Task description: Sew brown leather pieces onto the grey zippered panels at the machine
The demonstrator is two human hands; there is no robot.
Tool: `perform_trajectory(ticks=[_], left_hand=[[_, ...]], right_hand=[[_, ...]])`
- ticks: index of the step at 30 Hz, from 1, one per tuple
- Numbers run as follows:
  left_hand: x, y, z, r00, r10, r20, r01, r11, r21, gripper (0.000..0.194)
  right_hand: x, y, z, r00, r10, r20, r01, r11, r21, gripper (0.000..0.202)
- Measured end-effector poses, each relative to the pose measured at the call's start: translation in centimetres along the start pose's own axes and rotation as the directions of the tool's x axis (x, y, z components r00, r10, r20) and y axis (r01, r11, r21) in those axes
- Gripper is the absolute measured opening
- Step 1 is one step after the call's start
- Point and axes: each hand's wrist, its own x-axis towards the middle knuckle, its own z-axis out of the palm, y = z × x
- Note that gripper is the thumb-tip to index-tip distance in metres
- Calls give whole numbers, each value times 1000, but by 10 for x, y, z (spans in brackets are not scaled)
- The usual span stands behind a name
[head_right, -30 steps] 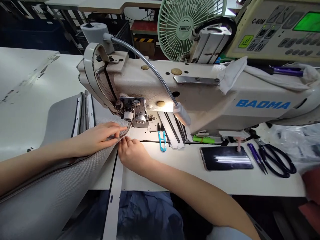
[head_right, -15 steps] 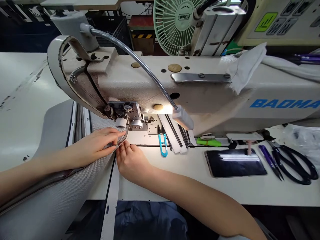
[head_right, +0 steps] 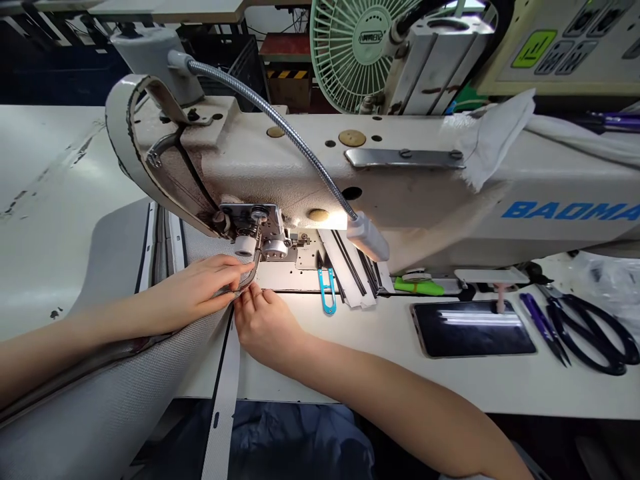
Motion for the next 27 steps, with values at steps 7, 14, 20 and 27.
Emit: perform_trajectory(ticks=[7, 14, 20, 27], left_hand=[[2, -1, 1, 1000, 29, 7, -29, 999, 24, 16], [11, -6, 0, 999, 51, -10, -50, 995, 84, 15], [14, -5, -2, 999, 28, -26, -26, 997, 76, 15], [17, 2, -8, 999, -21, -49, 24, 998, 62, 15]], right_hand=[[1, 1, -3, 999, 30, 12, -30, 998, 57, 36], [4, 13, -2, 997, 34, 70, -39, 997, 67, 37], [5, 16, 0, 999, 26, 29, -27, 999, 18, 35], [6, 17, 2, 997, 46, 55, -45, 999, -10, 38]])
